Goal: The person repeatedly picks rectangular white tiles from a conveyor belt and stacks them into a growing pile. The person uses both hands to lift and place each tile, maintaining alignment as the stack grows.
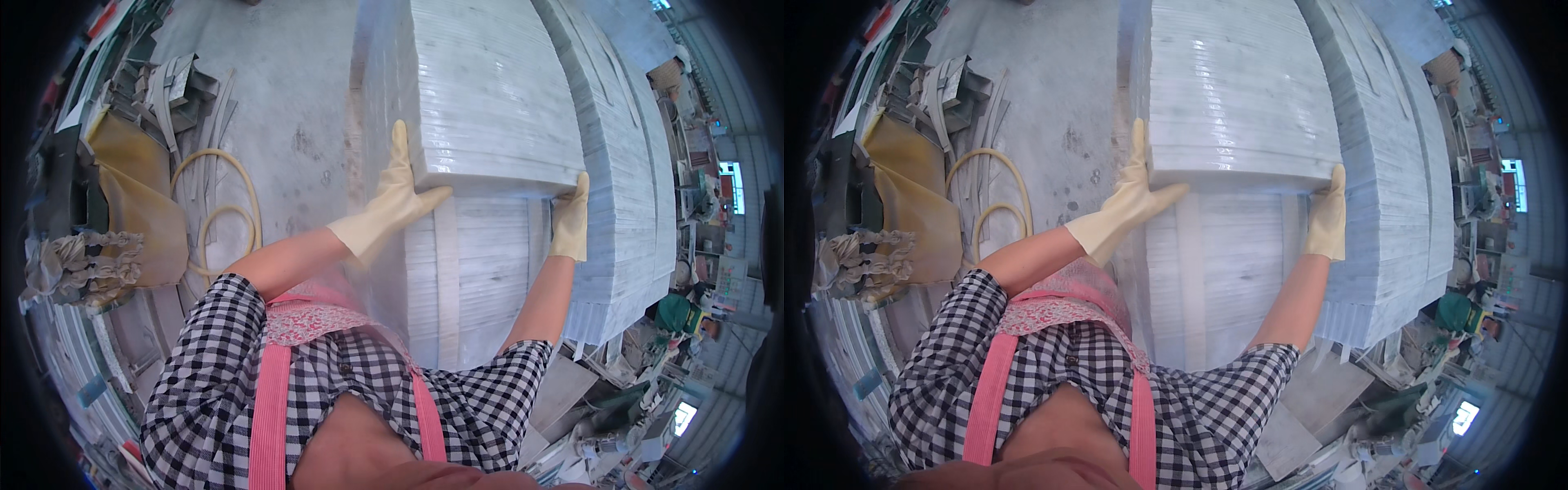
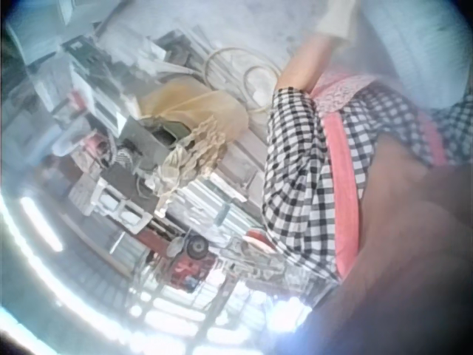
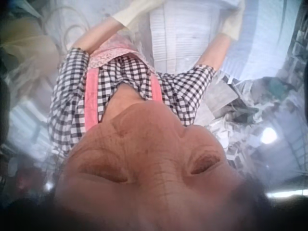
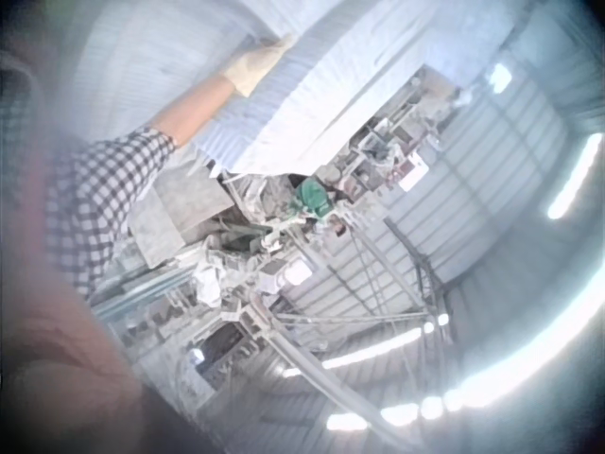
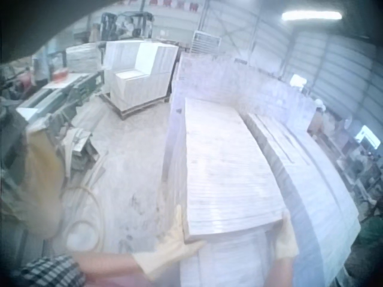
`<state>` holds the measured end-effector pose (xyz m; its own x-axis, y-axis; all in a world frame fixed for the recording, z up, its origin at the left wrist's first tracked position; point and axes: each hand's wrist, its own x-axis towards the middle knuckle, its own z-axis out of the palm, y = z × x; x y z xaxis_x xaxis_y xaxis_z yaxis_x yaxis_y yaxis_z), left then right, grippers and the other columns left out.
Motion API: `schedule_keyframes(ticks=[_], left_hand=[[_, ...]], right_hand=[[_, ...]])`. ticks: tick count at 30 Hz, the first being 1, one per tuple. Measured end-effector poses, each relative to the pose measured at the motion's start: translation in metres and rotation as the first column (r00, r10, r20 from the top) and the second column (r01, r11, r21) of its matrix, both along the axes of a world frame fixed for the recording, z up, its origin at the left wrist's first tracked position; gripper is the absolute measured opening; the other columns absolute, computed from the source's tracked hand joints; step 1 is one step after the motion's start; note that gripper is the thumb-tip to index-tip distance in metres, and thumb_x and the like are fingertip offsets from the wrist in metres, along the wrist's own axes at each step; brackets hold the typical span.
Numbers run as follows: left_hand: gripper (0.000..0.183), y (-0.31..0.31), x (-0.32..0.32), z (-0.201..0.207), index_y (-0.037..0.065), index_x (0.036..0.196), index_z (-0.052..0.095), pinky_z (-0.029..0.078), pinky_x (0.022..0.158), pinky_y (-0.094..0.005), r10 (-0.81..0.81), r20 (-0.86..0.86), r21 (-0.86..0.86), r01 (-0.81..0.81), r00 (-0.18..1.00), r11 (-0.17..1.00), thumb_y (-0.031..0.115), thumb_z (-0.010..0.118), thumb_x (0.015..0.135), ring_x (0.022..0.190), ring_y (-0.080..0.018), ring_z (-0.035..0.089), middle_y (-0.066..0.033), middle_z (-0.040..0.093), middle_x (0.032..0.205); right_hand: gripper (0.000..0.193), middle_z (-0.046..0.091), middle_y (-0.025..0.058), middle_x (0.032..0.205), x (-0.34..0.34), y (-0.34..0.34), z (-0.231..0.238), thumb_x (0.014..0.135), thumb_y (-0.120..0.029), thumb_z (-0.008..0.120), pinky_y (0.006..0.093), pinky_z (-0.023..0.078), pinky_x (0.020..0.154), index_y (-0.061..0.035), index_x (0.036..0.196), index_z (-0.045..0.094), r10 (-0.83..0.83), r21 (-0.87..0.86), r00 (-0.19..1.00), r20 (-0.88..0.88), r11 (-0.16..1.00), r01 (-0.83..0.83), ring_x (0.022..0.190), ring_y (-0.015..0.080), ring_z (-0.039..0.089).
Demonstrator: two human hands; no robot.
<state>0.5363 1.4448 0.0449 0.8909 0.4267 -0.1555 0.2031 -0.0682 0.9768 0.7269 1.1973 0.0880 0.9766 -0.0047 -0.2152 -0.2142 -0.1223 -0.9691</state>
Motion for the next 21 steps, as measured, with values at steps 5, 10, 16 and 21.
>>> schedule_keyframes(ticks=[5, 10, 16, 21], left_hand=[[0.132, 0.011, 0.010, -0.009, -0.001, 0.156, -0.014, 0.023, 0.122, -0.0389, 0.042, 0.098, -0.058, -0.037, 0.994, 0.998, 0.025, 0.085, 0.073, 0.151, -0.0395, 0.016, -0.0279, 0.012, 0.162], [0.130, 0.015, 0.002, -0.021, -0.002, 0.156, -0.010, 0.022, 0.122, -0.0395, 0.022, 0.143, 0.041, -0.029, 0.989, 0.999, 0.025, 0.085, 0.073, 0.152, -0.0399, 0.012, -0.0291, 0.008, 0.162], [0.122, 0.029, -0.010, -0.022, -0.002, 0.157, -0.005, 0.029, 0.119, -0.0386, -0.116, 0.070, 0.269, 0.093, 0.991, 0.959, 0.036, 0.079, 0.076, 0.148, -0.0402, 0.027, -0.0301, 0.023, 0.159], [0.106, 0.082, -0.037, -0.054, 0.003, 0.157, 0.018, 0.032, 0.118, -0.0420, -0.274, 0.026, 0.511, 0.223, 0.961, 0.830, 0.039, 0.077, 0.077, 0.146, -0.0396, 0.032, -0.0237, 0.027, 0.160]], right_hand=[[0.071, 0.060, 0.0123, 0.128, 0.014, 0.019, 0.002, 0.100, -0.057, 0.050, 0.0300, 0.037, 0.107, 0.0052, 0.132, 0.055, -0.017, 0.041, 0.997, 0.070, 0.999, 0.014, 0.120, 0.0198, 0.053], [0.082, 0.052, 0.0125, 0.141, 0.000, 0.021, 0.007, 0.099, -0.064, 0.045, 0.0311, 0.033, 0.110, 0.0057, 0.142, 0.047, -0.038, -0.067, 0.999, 0.022, 0.997, 0.039, 0.128, 0.0204, 0.047], [0.082, 0.036, 0.0195, 0.157, -0.018, 0.009, 0.009, 0.101, -0.060, 0.041, 0.0369, 0.025, 0.119, 0.0050, 0.151, 0.035, 0.097, -0.321, 0.970, 0.224, 0.947, -0.020, 0.147, 0.0300, 0.031], [0.062, 0.032, 0.0268, 0.157, 0.013, 0.054, 0.105, 0.106, -0.040, 0.037, 0.0430, 0.022, 0.120, 0.0052, 0.149, 0.036, 0.578, -0.744, 0.502, 0.643, 0.628, 0.230, 0.147, 0.0418, 0.026]])
